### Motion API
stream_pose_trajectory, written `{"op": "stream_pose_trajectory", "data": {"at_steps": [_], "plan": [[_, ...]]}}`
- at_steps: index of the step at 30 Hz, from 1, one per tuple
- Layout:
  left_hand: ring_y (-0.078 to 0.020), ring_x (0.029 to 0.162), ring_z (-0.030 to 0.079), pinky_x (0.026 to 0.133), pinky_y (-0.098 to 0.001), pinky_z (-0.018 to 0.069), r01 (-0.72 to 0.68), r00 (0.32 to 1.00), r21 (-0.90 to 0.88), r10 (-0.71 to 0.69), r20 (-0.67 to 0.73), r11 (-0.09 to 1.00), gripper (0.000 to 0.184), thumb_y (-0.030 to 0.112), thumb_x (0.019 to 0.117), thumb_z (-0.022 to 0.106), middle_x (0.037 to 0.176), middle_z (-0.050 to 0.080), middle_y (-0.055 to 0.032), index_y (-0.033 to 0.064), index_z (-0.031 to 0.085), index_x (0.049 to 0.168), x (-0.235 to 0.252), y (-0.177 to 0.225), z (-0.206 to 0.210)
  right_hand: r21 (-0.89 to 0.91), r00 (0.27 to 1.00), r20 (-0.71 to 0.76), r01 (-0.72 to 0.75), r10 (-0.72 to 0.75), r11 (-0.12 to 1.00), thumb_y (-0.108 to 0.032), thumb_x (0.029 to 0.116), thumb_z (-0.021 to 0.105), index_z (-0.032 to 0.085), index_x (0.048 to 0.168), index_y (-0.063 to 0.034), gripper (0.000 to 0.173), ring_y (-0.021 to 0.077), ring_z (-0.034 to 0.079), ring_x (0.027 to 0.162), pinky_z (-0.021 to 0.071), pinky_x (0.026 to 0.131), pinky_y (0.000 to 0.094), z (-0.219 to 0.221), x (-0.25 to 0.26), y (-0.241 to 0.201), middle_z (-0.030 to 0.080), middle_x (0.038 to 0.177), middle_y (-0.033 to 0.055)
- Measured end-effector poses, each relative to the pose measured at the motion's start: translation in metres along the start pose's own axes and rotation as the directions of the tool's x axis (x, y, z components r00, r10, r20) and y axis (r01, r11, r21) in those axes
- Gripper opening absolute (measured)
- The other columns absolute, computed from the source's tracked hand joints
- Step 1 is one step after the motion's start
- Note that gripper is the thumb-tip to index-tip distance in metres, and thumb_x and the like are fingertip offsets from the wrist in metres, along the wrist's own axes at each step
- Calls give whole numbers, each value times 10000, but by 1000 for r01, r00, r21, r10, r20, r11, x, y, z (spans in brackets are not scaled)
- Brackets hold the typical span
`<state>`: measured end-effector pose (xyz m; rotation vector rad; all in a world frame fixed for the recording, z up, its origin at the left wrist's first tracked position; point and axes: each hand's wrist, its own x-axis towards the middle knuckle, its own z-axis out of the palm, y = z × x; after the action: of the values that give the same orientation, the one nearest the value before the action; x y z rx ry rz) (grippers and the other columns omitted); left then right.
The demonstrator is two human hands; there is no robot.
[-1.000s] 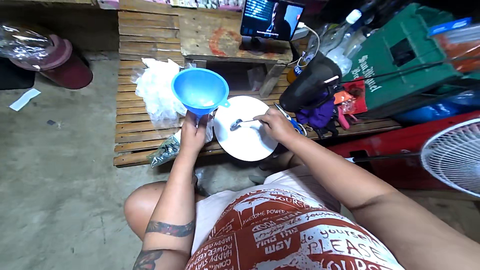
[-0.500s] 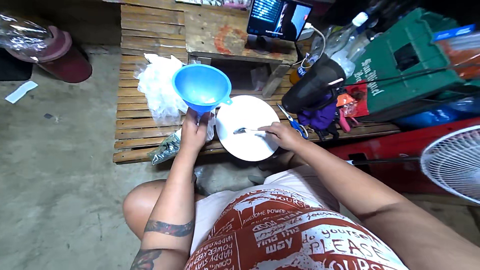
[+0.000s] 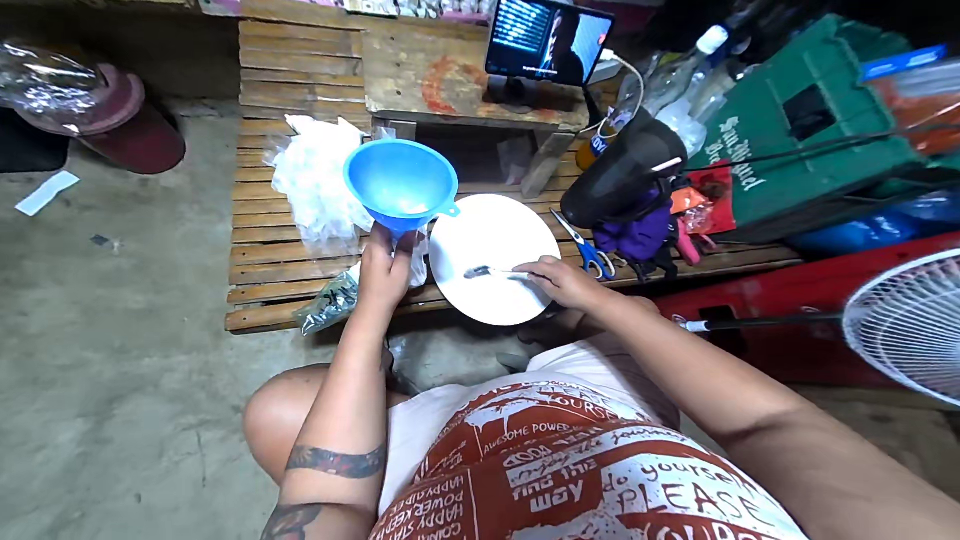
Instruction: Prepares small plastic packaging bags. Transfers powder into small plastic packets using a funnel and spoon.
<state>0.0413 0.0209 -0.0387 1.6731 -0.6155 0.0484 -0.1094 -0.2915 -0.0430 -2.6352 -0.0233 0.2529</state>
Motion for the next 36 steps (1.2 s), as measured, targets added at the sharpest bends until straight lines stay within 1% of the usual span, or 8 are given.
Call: {"op": "stream_pose_trajectory", "data": {"at_steps": [5,10,17,21,25,29,33,36], "plan": [[-132,1017,687,965,-357,556,-1,1000,2,1,18,1000,363,174,1054,495,1096,693,-135,-72,512,1321,0,-2,3,68,998,-50,-44,47,997,-110,1066,473,690,1325,-128,338,334,651,985,531,900,530,-7,0,-12,665,1075,195],[-135,1035,691,972,-366,555,28,999,25,-29,30,999,400,213,1063,492,1114,698,-134,-55,494,1359,-1,-1,4,22,984,-81,-157,159,987,-155,1081,459,659,1365,-170,348,381,653,1048,524,925,583,0,29,-13,656,1134,214],[-131,1028,687,972,-357,553,4,1000,6,-4,8,1000,373,194,1062,497,1104,697,-132,-55,508,1340,0,-2,-3,-77,997,-44,58,-62,995,-67,1013,540,716,1297,-199,360,320,653,842,559,754,527,1,-4,-9,647,945,166],[-119,1014,688,961,-347,554,-7,1000,14,7,13,1000,366,191,1057,499,1085,702,-125,-62,518,1320,1,0,0,-42,995,-102,-10,6,999,-65,1029,498,700,1318,-153,364,362,660,905,549,811,556,-9,6,-14,656,995,205],[-103,1042,677,975,-333,548,2,1000,1,-2,17,1000,362,191,1057,501,1121,693,-122,-52,524,1325,0,-1,2,-65,984,-134,-124,115,990,-105,1051,486,683,1336,-181,355,373,671,990,546,862,576,-6,30,-10,668,1088,204],[-122,1013,695,959,-361,563,-1,1000,-15,1,8,1000,362,191,1061,491,1095,703,-120,-56,512,1324,0,-5,-1,-93,996,-49,-78,74,993,-106,1049,499,676,1352,-195,362,370,669,946,549,832,574,-4,12,-6,662,1047,200],[-99,1024,684,965,-337,551,23,1000,-4,-23,5,1000,365,205,1060,502,1095,701,-106,-45,519,1326,0,-3,-3,-51,994,-98,53,-58,997,-44,998,514,725,1283,-169,376,338,654,841,550,749,545,0,-10,4,649,934,179],[-94,1011,683,960,-329,550,8,1000,-9,-8,11,1000,361,197,1058,505,1085,701,-110,-58,520,1314,0,-1,0,0,985,-169,-26,25,1000,-48,1026,490,710,1297,-120,356,360,649,926,536,849,536,-5,3,-1,653,996,212]]}}
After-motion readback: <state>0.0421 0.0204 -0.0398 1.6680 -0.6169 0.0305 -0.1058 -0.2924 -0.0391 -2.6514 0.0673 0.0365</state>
